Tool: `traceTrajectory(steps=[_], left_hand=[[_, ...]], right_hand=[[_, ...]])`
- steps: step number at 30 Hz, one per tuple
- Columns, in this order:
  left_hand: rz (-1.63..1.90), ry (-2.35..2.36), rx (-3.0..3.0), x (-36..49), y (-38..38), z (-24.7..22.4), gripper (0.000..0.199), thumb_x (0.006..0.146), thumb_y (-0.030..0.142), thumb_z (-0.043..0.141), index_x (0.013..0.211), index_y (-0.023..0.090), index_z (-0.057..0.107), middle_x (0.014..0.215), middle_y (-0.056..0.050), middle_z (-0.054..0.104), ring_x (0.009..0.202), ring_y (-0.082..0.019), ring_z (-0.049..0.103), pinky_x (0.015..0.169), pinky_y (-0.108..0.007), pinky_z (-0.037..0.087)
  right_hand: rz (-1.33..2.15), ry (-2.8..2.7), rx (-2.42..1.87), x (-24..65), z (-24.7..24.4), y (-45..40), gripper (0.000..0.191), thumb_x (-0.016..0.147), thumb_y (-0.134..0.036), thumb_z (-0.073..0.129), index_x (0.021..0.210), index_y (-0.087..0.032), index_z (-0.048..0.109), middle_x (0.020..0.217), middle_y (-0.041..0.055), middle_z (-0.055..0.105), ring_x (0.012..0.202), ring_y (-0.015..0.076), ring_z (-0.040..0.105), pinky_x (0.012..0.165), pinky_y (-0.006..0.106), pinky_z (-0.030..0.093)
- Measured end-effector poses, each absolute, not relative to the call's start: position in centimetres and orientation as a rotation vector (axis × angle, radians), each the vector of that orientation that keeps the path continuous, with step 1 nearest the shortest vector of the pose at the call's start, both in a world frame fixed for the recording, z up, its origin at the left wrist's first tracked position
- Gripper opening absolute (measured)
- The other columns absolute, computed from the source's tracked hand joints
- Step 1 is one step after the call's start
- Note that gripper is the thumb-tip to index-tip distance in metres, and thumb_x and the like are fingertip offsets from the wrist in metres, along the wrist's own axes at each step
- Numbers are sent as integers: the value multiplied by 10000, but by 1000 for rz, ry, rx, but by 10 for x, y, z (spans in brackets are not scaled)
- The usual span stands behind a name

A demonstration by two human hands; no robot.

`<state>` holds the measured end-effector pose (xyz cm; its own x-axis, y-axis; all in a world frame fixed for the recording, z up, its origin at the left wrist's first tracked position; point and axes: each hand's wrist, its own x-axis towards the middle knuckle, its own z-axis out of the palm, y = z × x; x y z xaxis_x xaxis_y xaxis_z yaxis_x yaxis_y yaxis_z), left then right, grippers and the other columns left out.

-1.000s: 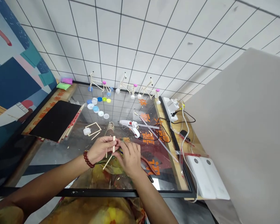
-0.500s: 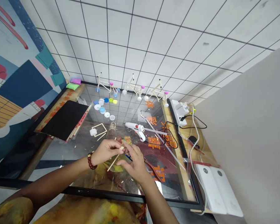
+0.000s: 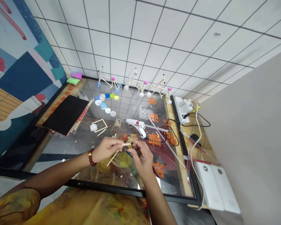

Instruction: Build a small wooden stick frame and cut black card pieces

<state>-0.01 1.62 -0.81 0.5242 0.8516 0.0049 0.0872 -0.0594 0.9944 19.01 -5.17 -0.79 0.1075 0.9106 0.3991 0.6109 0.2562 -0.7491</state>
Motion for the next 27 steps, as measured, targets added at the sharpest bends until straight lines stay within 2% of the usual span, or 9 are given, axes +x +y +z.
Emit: traceTrajectory(steps=[3, 5, 7, 11, 17, 19, 22, 24, 27], left_hand=[[993, 1024, 1345, -12, 37, 1, 170, 824, 308, 632, 850, 197, 758, 652, -5, 673, 539, -112, 539, 547, -213, 416], [1094, 1123, 1308, -20, 51, 5, 160, 808, 301, 649, 878, 201, 751, 657, 3, 672, 519, -107, 517, 536, -214, 407], [1095, 1171, 1425, -25, 58, 7, 160, 828, 290, 624, 880, 199, 745, 669, 0, 672, 528, -110, 528, 546, -220, 406], [765, 1098, 1948, -22, 39, 10, 190, 880, 242, 554, 843, 213, 738, 729, -25, 692, 654, -147, 597, 629, -243, 418], [170, 1015, 2493, -16, -13, 5, 190, 868, 145, 516, 808, 179, 694, 866, -78, 660, 815, -200, 606, 686, -289, 459], [239, 1004, 2512, -25, -17, 4, 170, 888, 204, 538, 831, 179, 697, 907, -88, 665, 899, -225, 596, 747, -319, 478], [578, 1075, 2441, -47, -7, 7, 195, 885, 305, 592, 1013, 204, 699, 1059, -100, 672, 1016, -244, 575, 899, -371, 466], [841, 1280, 2367, -66, 9, 9, 242, 873, 271, 603, 1097, 226, 683, 1107, -103, 665, 1073, -258, 562, 976, -402, 434], [879, 1539, 2307, -90, 39, 7, 406, 828, 245, 635, 1229, 179, 622, 1223, -148, 612, 1159, -306, 529, 1033, -461, 400]], right_hand=[[242, -1816, -1593, 213, -11, -68, 480, 800, -454, 716, 1209, -235, 593, 1069, 87, 665, 959, 244, 625, 805, 391, 509], [142, -2030, -1664, 228, -15, -81, 463, 797, -479, 713, 1185, -245, 617, 1118, 96, 659, 1021, 273, 604, 831, 417, 471], [108, -2139, -1715, 240, -21, -92, 322, 860, -410, 658, 1141, -253, 644, 1111, 85, 666, 1010, 261, 600, 819, 403, 450], [36, -2111, -1743, 258, -33, -99, 203, 905, -307, 587, 1077, -242, 672, 1082, 73, 680, 959, 231, 609, 775, 365, 449], [-156, -2051, -1853, 273, -36, -94, 267, 886, -447, 586, 1039, -256, 691, 1074, 80, 687, 921, 259, 615, 756, 395, 429], [-146, -2069, -1795, 268, -33, -93, 258, 887, -440, 590, 1046, -261, 687, 1089, 79, 682, 938, 260, 613, 774, 398, 432], [-87, -2109, -1676, 255, -27, -89, 191, 902, -356, 592, 1034, -249, 680, 1057, 67, 688, 930, 237, 614, 775, 375, 440], [-36, -2166, -1626, 245, -24, -84, 160, 912, -321, 583, 1010, -237, 677, 1029, 63, 692, 919, 228, 614, 754, 360, 438], [-19, -2226, -1651, 238, -23, -77, 167, 924, -323, 563, 1014, -233, 670, 1026, 64, 691, 932, 241, 604, 742, 366, 433]])
